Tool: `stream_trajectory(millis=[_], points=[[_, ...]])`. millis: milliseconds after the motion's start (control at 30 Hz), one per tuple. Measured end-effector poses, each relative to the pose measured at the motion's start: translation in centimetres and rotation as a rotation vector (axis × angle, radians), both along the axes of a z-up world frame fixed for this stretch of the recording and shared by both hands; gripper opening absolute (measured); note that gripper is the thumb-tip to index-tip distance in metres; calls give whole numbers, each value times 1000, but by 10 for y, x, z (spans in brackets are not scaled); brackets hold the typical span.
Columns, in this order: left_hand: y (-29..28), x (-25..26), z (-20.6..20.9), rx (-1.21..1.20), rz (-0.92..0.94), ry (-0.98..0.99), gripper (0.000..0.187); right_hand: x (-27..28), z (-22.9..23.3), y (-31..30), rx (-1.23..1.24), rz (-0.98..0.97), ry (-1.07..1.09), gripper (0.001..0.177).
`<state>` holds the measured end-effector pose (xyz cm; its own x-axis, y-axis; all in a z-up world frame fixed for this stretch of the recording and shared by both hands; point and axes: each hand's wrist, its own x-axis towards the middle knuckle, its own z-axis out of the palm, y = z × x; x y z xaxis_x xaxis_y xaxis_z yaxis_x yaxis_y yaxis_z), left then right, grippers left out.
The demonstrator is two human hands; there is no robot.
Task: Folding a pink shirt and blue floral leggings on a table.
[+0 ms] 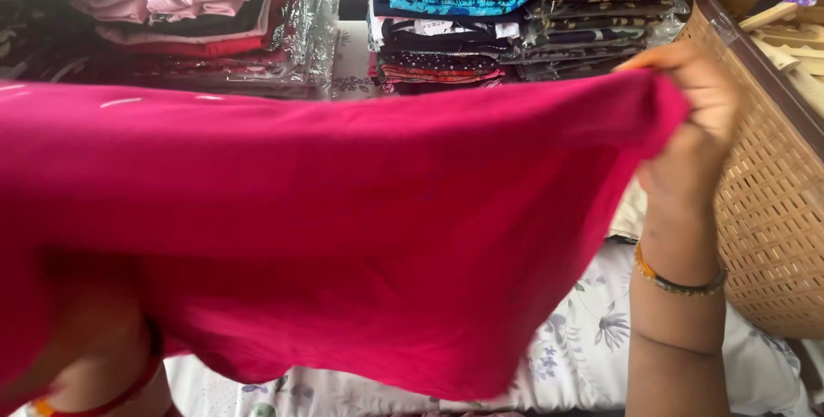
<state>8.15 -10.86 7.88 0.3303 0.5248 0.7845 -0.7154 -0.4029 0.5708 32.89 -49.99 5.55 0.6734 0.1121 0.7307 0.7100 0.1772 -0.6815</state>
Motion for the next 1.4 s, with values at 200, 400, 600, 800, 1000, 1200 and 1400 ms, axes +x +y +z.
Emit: stream_trajectory(millis=[200, 400, 600, 800, 1000, 1200, 1400], points=[[52, 101, -60, 332, 319, 62, 71, 103, -120, 24, -508, 72, 295, 34], [127, 170, -143, 507, 220, 673, 88, 132, -161, 51, -1125, -479, 244, 35], [191, 141, -213, 537, 72, 1116, 70, 62, -131, 71, -1186, -248, 102, 34], [148, 63, -194, 881, -30, 1387, 79, -8, -136, 73, -1393, 240, -103, 63], [125, 21, -208, 696, 164, 1422, 74, -9, -170, 64, -1351, -64, -260, 45], [121, 2, -171, 486, 102, 1463, 54, -15, -146, 54, -1292, -249, -447, 17], [141, -39, -174, 779, 37, 1753, 42, -50, -127, 19, -1555, -56, -245, 29]])
